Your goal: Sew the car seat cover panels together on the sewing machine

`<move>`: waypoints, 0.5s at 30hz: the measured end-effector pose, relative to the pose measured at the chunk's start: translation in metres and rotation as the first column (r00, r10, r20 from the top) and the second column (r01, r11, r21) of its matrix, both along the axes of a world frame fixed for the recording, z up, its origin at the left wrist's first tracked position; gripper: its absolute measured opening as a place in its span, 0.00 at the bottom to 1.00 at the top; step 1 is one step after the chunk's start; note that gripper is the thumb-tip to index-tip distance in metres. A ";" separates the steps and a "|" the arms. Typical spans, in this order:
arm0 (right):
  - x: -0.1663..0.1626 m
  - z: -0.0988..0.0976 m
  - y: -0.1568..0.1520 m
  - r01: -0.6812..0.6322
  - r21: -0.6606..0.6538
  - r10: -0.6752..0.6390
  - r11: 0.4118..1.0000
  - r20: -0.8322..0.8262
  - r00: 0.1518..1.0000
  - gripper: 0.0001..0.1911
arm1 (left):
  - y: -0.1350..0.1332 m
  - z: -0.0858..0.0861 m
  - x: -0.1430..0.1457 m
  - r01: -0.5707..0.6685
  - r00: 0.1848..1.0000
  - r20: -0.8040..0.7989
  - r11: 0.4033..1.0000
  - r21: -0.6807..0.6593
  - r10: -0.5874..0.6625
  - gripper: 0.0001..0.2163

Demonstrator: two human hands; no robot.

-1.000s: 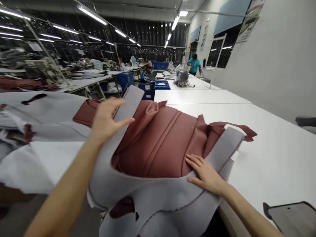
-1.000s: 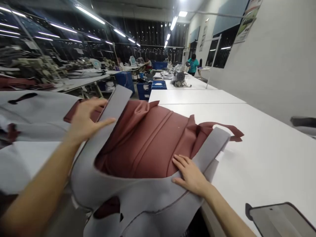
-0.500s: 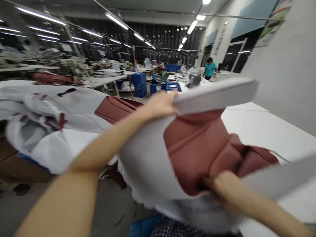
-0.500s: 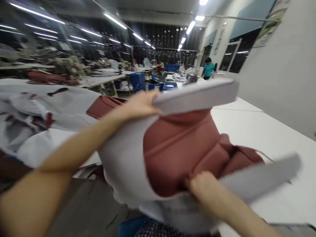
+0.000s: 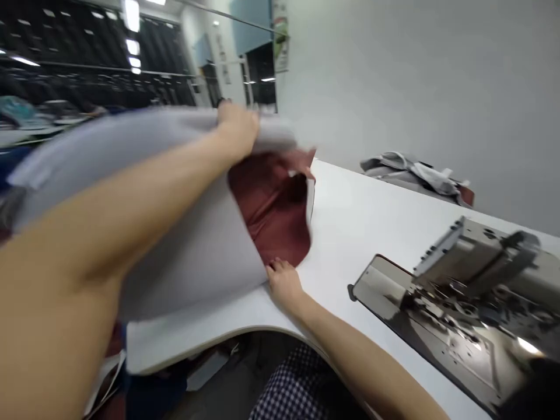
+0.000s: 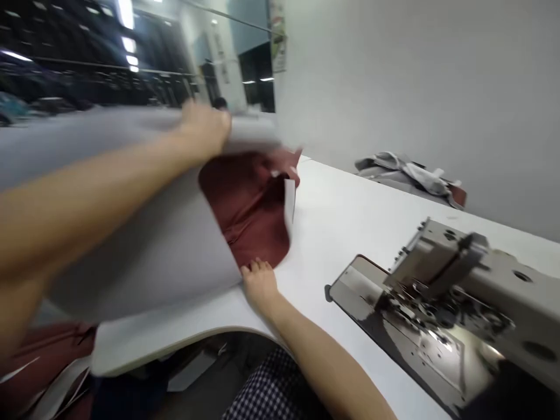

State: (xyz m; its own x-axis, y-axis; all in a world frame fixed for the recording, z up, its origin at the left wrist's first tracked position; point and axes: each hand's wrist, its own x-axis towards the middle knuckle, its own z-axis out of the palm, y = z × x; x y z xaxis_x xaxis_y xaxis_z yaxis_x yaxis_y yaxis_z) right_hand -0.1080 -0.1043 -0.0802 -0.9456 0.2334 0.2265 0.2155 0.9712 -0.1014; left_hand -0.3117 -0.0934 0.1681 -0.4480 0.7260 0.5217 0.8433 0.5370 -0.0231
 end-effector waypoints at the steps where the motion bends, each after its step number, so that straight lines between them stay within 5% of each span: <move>1: 0.008 -0.014 -0.003 -0.005 -0.027 0.006 1.000 0.014 1.000 0.16 | 0.017 -0.024 0.007 0.072 0.997 -0.004 0.996 -0.053 -0.072 0.19; 4: 0.031 -0.032 -0.008 -0.019 -0.085 0.023 0.996 0.041 0.999 0.16 | 0.053 -0.113 0.037 0.394 0.918 0.075 0.881 -0.260 -0.389 0.18; 7: 0.048 -0.032 -0.016 -0.032 -0.122 0.036 0.992 0.031 0.999 0.15 | 0.081 -0.192 0.078 0.730 0.668 0.252 0.552 -0.402 -0.700 0.19; 10: 0.067 -0.034 -0.031 -0.043 -0.122 0.039 0.992 -0.029 0.999 0.14 | 0.108 -0.238 0.127 0.878 0.417 0.387 0.255 -0.405 -0.822 0.24; 12: 0.086 -0.043 -0.041 -0.034 -0.103 0.026 0.994 -0.083 0.996 0.14 | 0.124 -0.254 0.160 0.910 0.345 0.435 0.183 -0.372 -0.832 0.31; 15: 0.123 -0.066 -0.055 0.021 -0.031 -0.027 0.999 -0.198 0.980 0.13 | 0.135 -0.272 0.206 0.928 0.343 0.481 0.210 -0.309 -0.807 0.41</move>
